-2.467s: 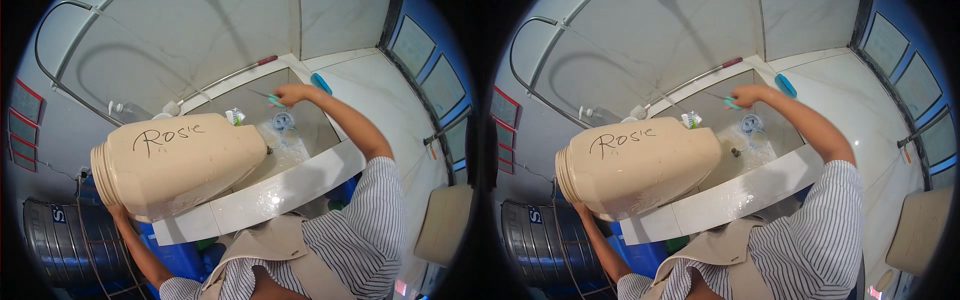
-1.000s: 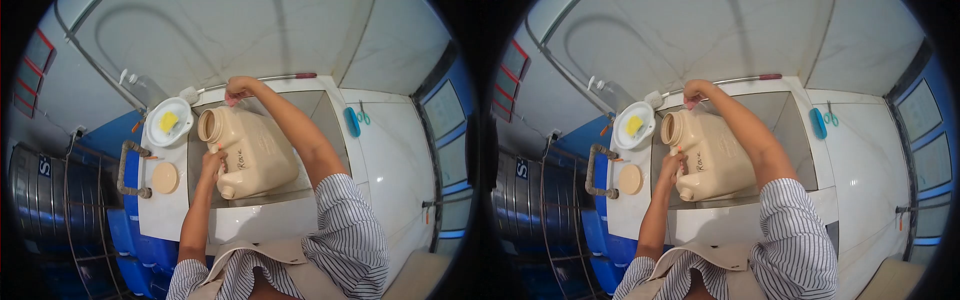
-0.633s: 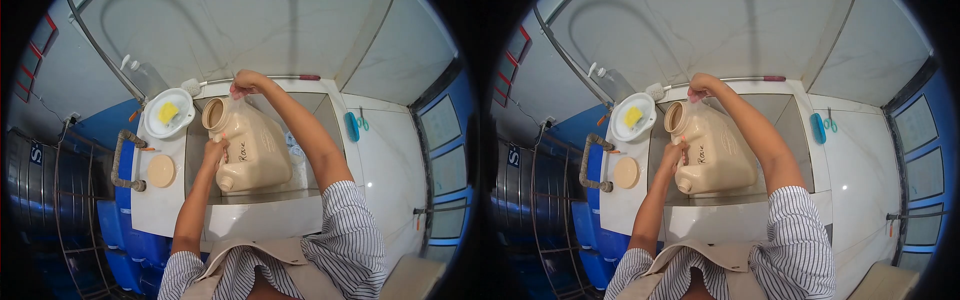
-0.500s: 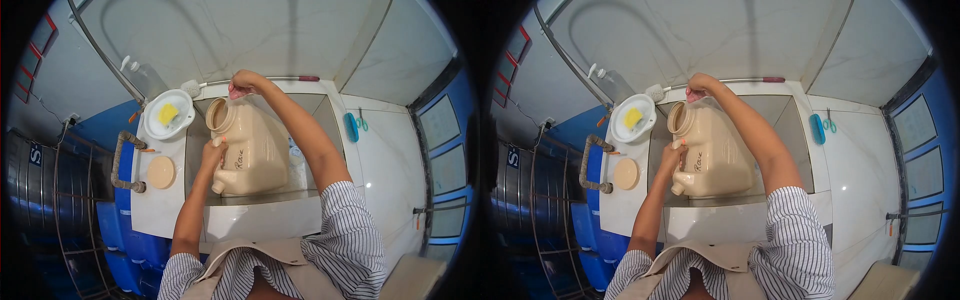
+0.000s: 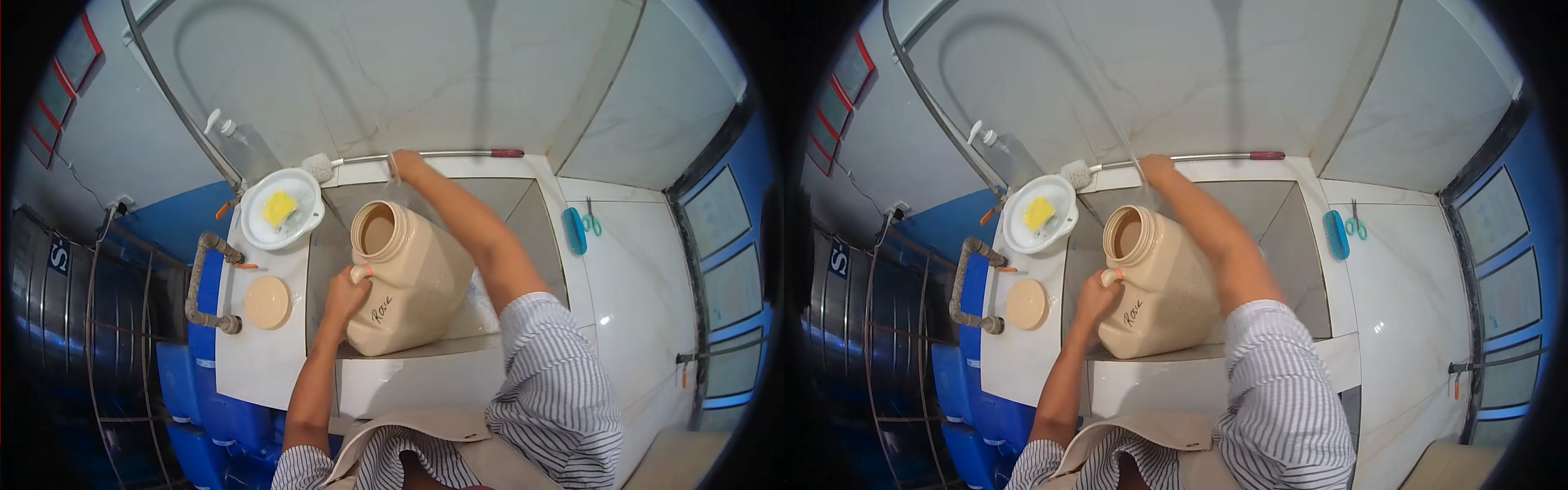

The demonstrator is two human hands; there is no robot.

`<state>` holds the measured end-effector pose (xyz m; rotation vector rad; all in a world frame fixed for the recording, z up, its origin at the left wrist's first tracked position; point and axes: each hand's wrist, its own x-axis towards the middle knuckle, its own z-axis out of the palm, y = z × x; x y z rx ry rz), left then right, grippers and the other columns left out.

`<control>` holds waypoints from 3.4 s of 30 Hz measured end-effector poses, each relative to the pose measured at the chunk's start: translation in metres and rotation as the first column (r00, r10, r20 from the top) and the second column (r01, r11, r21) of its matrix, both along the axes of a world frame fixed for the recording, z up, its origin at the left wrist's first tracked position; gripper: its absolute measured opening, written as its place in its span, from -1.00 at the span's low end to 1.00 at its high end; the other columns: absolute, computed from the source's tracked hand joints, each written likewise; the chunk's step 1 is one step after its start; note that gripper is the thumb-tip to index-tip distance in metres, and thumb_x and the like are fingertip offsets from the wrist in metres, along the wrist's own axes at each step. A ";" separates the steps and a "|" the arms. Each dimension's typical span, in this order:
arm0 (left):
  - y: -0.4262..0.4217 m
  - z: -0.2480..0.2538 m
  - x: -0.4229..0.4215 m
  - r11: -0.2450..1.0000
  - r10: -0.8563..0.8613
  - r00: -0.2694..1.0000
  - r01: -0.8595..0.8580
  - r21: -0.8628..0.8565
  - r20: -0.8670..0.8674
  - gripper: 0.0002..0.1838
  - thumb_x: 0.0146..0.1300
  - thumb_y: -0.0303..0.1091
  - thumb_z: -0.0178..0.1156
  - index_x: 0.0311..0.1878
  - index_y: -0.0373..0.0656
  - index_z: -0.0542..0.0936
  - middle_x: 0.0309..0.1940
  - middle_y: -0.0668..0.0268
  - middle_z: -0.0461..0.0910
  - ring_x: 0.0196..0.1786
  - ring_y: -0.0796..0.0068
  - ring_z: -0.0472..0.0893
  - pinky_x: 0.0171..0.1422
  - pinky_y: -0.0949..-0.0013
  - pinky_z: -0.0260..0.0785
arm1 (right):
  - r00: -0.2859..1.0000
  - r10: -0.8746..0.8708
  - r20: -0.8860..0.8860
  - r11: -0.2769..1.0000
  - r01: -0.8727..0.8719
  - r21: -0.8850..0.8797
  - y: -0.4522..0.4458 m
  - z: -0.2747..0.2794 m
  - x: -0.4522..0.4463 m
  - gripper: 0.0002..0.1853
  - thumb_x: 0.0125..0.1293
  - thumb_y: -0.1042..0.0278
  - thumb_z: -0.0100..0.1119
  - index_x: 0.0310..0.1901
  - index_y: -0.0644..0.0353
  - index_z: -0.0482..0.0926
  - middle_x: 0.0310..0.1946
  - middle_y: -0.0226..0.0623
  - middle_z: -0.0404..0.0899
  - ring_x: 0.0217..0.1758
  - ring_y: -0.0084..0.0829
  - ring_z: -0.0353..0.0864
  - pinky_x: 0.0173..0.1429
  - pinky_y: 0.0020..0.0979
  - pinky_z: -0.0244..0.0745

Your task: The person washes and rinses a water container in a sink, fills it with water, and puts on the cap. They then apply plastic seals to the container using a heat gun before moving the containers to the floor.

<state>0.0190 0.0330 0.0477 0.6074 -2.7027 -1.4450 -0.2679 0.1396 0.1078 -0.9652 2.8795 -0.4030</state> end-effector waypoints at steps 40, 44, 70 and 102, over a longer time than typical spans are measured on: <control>-0.021 0.160 0.056 0.620 -0.634 0.703 0.212 -0.755 -0.323 -0.73 -0.30 -0.38 0.40 -0.45 -0.07 0.53 -0.61 0.31 0.54 -0.54 0.30 0.56 -0.47 0.27 0.37 | 0.717 0.229 0.659 0.908 0.087 -0.410 0.049 0.057 0.035 -0.78 0.17 0.41 -0.01 -0.46 0.37 0.56 -0.56 -0.25 0.51 -0.58 -0.41 0.54 -0.25 -0.43 0.63; -0.030 0.197 0.068 0.560 -0.650 0.680 0.128 -0.819 -0.338 -0.74 -0.32 -0.43 0.38 -0.49 -0.09 0.52 -0.62 0.32 0.53 -0.55 0.31 0.55 -0.47 0.30 0.36 | 0.833 -0.015 0.554 0.989 -0.070 0.131 0.123 0.049 0.036 -0.62 0.25 0.08 -0.01 -0.22 0.28 0.58 -0.38 -0.18 0.53 -0.46 -0.39 0.54 -0.26 -0.33 0.60; 0.007 0.025 -0.094 0.939 -0.237 0.966 0.199 0.280 0.108 -0.66 0.21 -0.07 0.21 -0.37 -0.19 0.51 -0.74 0.46 0.32 -0.76 0.67 0.28 -0.71 0.54 0.14 | 0.708 0.041 0.705 0.942 0.207 -0.263 0.000 0.068 0.022 -0.80 0.19 0.55 -0.12 -0.35 0.32 0.56 -0.55 -0.09 0.57 -0.54 -0.31 0.61 -0.41 -0.34 0.56; -0.027 0.026 0.171 -0.080 0.142 0.979 -0.136 0.987 0.147 -0.51 0.33 0.03 -0.12 0.14 -0.13 0.38 0.02 0.29 0.51 -0.01 0.34 0.52 -0.02 0.28 0.42 | 0.940 0.104 -0.326 0.988 -0.136 -0.077 -0.003 0.257 0.117 -0.55 -0.03 -0.01 0.19 -0.31 0.27 0.65 -0.35 -0.05 0.63 -0.23 -0.07 0.60 -0.17 -0.17 0.47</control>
